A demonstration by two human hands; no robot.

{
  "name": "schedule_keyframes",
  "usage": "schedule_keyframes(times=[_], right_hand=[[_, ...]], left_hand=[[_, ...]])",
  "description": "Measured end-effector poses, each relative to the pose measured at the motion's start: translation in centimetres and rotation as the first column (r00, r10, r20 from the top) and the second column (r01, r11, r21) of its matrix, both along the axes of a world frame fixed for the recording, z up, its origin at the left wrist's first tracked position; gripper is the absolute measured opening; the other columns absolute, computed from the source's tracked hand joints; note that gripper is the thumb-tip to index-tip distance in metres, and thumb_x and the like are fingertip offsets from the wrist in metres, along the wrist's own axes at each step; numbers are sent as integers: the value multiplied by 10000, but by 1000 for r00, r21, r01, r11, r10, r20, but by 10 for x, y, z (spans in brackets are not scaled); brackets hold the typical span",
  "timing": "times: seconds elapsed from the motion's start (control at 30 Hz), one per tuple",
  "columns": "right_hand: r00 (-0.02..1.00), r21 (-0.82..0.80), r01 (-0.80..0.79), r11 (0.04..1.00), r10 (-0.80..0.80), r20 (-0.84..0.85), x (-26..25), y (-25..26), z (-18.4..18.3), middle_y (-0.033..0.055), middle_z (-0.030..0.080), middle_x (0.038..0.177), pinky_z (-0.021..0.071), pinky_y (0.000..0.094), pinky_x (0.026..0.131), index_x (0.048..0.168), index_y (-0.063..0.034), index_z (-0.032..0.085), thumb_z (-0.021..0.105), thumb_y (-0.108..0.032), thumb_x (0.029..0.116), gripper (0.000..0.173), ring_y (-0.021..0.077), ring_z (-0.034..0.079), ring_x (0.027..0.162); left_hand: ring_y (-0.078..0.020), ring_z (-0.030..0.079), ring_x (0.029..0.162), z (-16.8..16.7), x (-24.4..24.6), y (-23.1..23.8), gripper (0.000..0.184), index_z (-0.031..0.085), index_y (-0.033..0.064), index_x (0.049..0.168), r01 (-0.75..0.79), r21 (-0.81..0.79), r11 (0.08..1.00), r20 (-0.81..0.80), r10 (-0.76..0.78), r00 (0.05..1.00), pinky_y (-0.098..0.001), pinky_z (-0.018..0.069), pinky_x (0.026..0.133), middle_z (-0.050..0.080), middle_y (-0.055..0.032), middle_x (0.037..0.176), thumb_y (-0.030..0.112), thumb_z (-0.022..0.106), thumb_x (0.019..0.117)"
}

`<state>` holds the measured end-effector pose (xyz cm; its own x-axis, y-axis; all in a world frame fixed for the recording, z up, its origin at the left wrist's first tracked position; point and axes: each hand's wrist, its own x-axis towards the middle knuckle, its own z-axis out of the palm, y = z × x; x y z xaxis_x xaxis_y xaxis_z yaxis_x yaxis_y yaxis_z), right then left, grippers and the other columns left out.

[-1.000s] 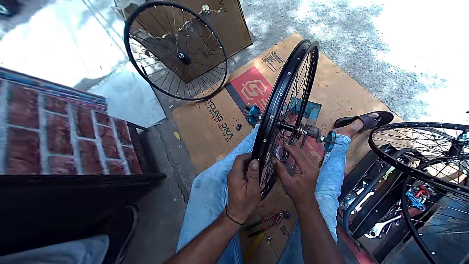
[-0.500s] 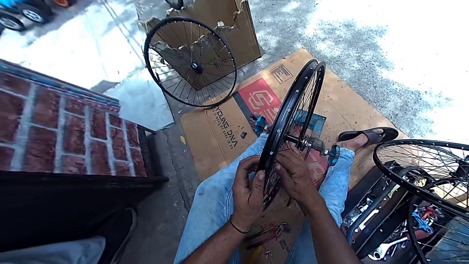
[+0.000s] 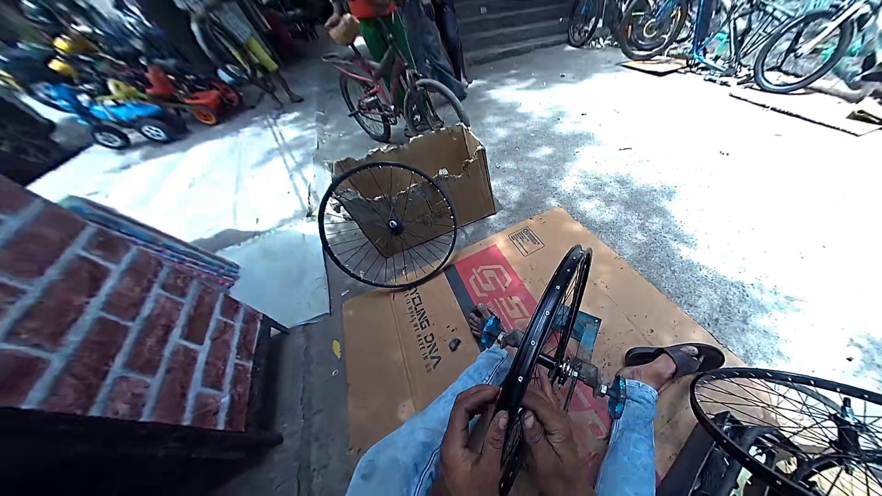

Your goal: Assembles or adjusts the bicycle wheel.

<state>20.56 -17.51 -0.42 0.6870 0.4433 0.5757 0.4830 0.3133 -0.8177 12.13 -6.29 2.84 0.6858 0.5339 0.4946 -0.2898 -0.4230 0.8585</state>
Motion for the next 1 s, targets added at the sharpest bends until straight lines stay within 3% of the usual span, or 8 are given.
schedule_keyframes(times=[0.07, 0.2, 0.37, 0.53, 0.63, 0.73, 0.87, 1.0], right_hand=[[999, 28, 24, 999, -22, -45, 6, 3, 6, 44, 748, 1201, 171, 543, 1281, 1122, -65, 749, 413, -381, 1108, 461, 169, 578, 1336], [974, 18, 160, 987, -155, -167, 14, 17, 21, 98, 763, 1086, 288, 478, 1246, 1079, 50, 740, 505, -211, 1063, 351, 167, 641, 1229], [947, 107, 195, 975, -159, -279, 10, 17, 17, 201, 717, 1203, 352, 407, 1203, 1112, 118, 712, 473, -204, 1054, 405, 228, 566, 1332], [969, 114, 141, 983, -113, -220, -2, 17, 6, 152, 750, 1169, 223, 574, 1256, 1089, 40, 763, 565, -191, 1023, 311, 235, 637, 1262], [939, 136, 207, 969, -158, -305, -2, 23, 10, 116, 776, 1042, 459, 481, 1136, 1043, 40, 754, 763, -49, 825, 236, 209, 719, 1085], [947, 84, 223, 971, -195, -257, 5, 25, 21, 137, 755, 1003, 635, 361, 832, 1336, 140, 495, 807, 51, 728, 690, 175, 750, 873], [826, 139, 548, 825, -560, 64, 2, 49, 6, 130, 767, 926, 579, 406, 995, 947, 65, 734, 785, -119, 815, 233, 161, 753, 905], [771, 200, 635, 746, -628, -106, -3, 61, 10, 89, 769, 935, 561, 342, 1020, 809, 9, 693, 823, -97, 758, 175, 125, 736, 992]], left_hand=[[-144, 690, 1014, 10, 4, 0, 437, 558, -51, 1266, -36, -34, 999, -16, 35, 999, -335, 582, 933, 704, -73, 1104, 216, 709, 955], [-158, 686, 991, 28, 22, 4, 201, 705, -25, 1024, -40, -139, 989, -42, 35, 999, -345, 577, 903, 719, -99, 1035, 120, 761, 897], [-195, 724, 925, 45, 31, -3, 448, 569, -131, 1254, -16, -135, 991, -137, -3, 991, -357, 611, 869, 712, -177, 1056, 121, 733, 922], [-260, 672, 1182, 35, 21, 6, 565, 447, -154, 1413, 83, -58, 995, -95, -88, 992, -409, 538, 1051, 668, -247, 1262, 140, 661, 980], [-282, 656, 1223, 32, 16, 11, 640, 284, -145, 1516, 157, -126, 980, -101, -170, 980, -404, 560, 1029, 576, -302, 1378, 118, 584, 1015], [-280, 630, 1252, 27, 15, 12, 707, 206, -139, 1540, 141, -107, 984, -81, -150, 985, -421, 533, 1057, 601, -276, 1349, 133, 587, 1010], [-247, 623, 1148, 30, 20, 8, 898, 174, -132, 1546, -11, -143, 990, -84, -1, 996, -421, 504, 1029, 639, -204, 1222, 192, 732, 922], [-197, 732, 955, 38, 25, 2, 755, 349, -156, 1466, -46, -159, 986, -89, 32, 996, -373, 590, 939, 744, -151, 1029, 112, 761, 894]])
